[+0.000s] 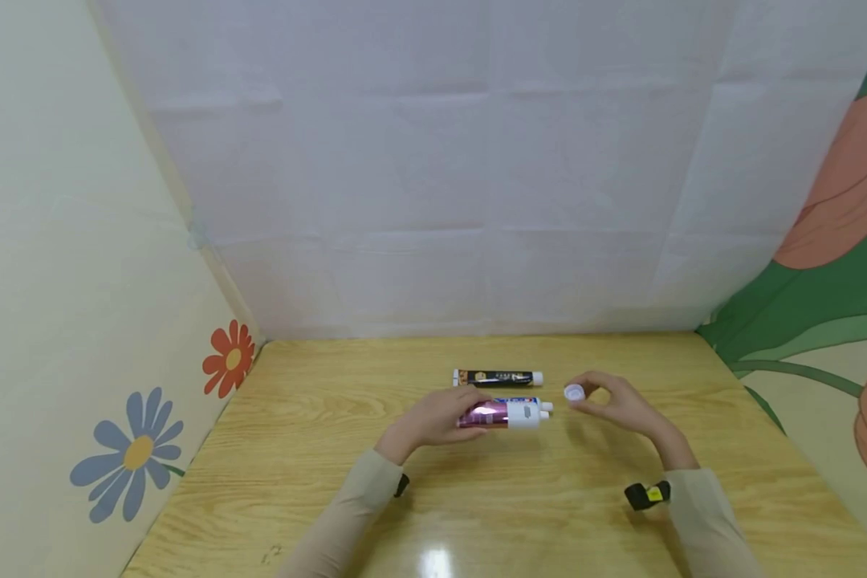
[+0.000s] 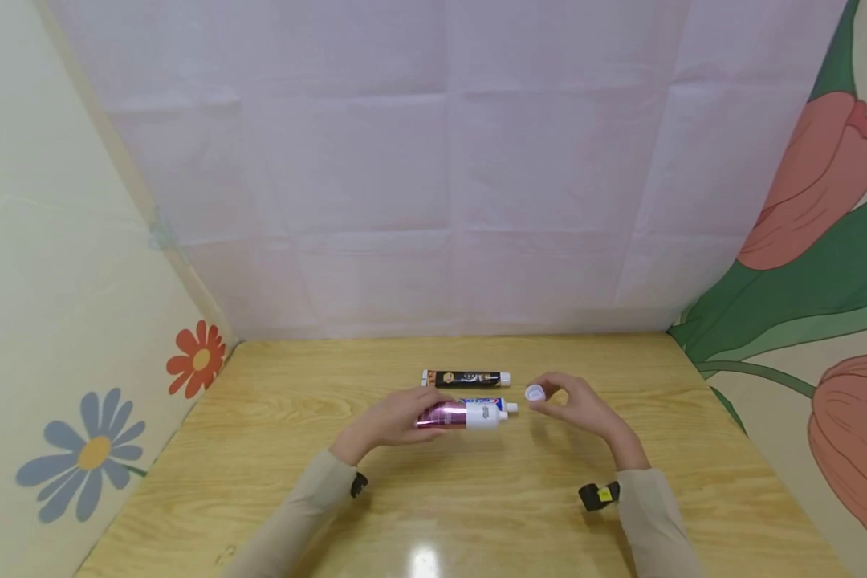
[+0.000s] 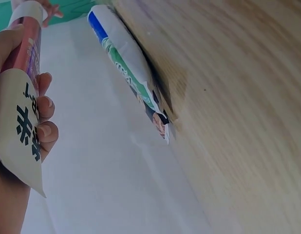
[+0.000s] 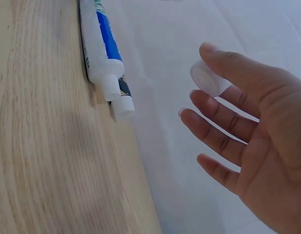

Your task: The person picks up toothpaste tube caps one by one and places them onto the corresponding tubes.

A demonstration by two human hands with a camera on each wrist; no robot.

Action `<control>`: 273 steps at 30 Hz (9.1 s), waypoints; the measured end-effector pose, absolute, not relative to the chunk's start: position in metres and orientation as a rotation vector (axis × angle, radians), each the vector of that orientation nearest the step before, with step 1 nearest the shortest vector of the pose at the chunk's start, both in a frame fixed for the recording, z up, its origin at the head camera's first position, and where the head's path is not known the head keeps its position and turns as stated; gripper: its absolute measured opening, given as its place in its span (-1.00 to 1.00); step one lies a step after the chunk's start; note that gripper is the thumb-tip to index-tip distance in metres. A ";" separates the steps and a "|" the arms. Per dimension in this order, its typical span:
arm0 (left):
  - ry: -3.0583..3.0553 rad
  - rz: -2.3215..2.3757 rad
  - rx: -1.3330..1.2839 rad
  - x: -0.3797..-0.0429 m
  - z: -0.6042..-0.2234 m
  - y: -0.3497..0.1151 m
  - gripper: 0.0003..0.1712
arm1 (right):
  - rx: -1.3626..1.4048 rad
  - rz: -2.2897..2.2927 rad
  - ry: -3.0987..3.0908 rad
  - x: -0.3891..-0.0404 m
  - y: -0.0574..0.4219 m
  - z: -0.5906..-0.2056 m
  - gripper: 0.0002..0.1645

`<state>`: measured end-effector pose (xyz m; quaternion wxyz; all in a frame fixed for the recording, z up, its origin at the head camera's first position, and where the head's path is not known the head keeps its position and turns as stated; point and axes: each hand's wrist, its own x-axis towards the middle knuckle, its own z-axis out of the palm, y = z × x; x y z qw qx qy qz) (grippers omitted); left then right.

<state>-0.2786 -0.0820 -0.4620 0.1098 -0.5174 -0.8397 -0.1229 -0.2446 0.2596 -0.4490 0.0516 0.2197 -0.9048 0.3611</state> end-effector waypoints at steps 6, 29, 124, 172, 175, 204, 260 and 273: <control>-2.440 -0.376 -1.497 -0.280 -0.455 -0.083 -0.41 | 0.662 1.078 -2.746 -0.245 0.259 -0.445 -0.62; -2.327 -0.461 -1.392 -0.284 -0.443 -0.087 -0.36 | 0.716 1.054 -2.703 -0.245 0.256 -0.432 -0.57; -1.960 -0.362 -1.409 -0.269 -0.415 -0.086 -0.39 | 0.891 1.025 -2.605 -0.216 0.215 -0.392 -0.62; -2.002 -0.364 -1.421 -0.263 -0.416 -0.080 -0.34 | 0.954 1.122 -2.610 -0.225 0.217 -0.403 -0.84; -1.991 -0.360 -1.417 -0.263 -0.416 -0.079 -0.33 | 0.948 1.145 -2.615 -0.225 0.217 -0.402 -0.81; -1.972 -0.323 -1.401 -0.263 -0.414 -0.082 -0.37 | 0.860 1.135 -2.691 -0.223 0.214 -0.404 -0.74; -1.971 -0.318 -1.382 -0.266 -0.416 -0.085 -0.35 | 0.865 1.147 -2.650 -0.213 0.213 -0.388 -0.73; -1.949 -0.327 -1.393 -0.267 -0.417 -0.086 -0.33 | 0.808 1.158 -2.694 -0.220 0.219 -0.399 -0.79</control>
